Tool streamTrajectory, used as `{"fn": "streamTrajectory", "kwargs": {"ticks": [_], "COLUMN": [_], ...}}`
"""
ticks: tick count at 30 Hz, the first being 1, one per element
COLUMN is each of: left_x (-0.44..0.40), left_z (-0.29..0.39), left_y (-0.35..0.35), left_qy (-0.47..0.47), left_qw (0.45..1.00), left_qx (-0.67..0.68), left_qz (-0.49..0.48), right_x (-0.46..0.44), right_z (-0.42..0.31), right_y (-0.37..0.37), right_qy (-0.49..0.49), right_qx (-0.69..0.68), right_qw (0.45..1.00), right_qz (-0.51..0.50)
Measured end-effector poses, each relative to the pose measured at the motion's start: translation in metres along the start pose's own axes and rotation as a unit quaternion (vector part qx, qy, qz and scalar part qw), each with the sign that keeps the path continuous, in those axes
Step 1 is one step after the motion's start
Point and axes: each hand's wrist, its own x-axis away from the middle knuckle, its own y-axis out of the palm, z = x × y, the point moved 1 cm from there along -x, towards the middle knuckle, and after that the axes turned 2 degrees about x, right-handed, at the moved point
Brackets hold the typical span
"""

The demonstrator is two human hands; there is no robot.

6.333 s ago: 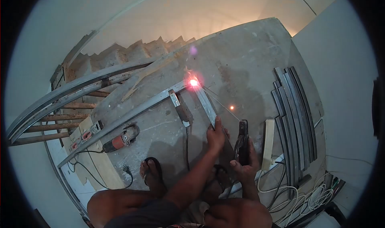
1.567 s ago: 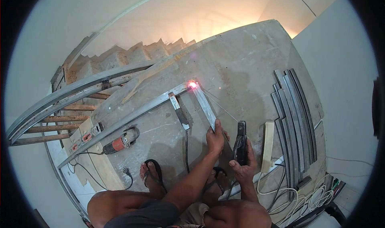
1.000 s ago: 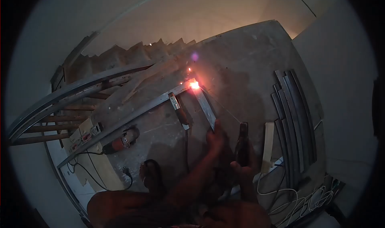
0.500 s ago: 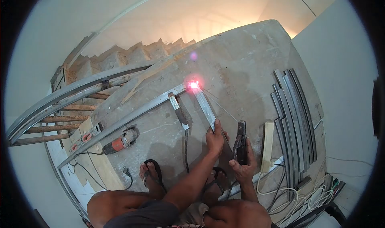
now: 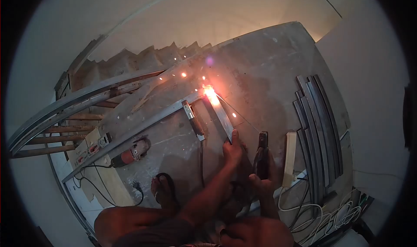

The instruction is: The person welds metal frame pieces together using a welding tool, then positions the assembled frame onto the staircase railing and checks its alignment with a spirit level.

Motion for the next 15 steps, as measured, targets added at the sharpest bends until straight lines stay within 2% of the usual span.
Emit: {"fn": "streamTrajectory", "kwargs": {"ticks": [3, 5, 13, 15], "left_x": [0.008, 0.007, 0.003, 0.015], "left_z": [0.006, 0.006, 0.002, 0.018], "left_y": [0.004, 0.004, 0.004, 0.003], "left_qy": [0.017, 0.017, 0.031, -0.009], "left_qw": [1.000, 0.999, 0.998, 0.996], "left_qx": [0.019, 0.029, 0.050, -0.082], "left_qz": [0.009, 0.003, -0.014, 0.045], "right_x": [-0.002, -0.004, -0.002, -0.002], "right_z": [-0.004, -0.009, -0.008, -0.008], "right_y": [0.006, 0.008, 0.009, 0.008], "right_qy": [0.003, 0.067, 0.081, 0.089], "right_qx": [-0.020, -0.003, -0.019, -0.013], "right_qw": [1.000, 0.997, 0.996, 0.996], "right_qz": [0.016, 0.024, 0.029, 0.028]}}
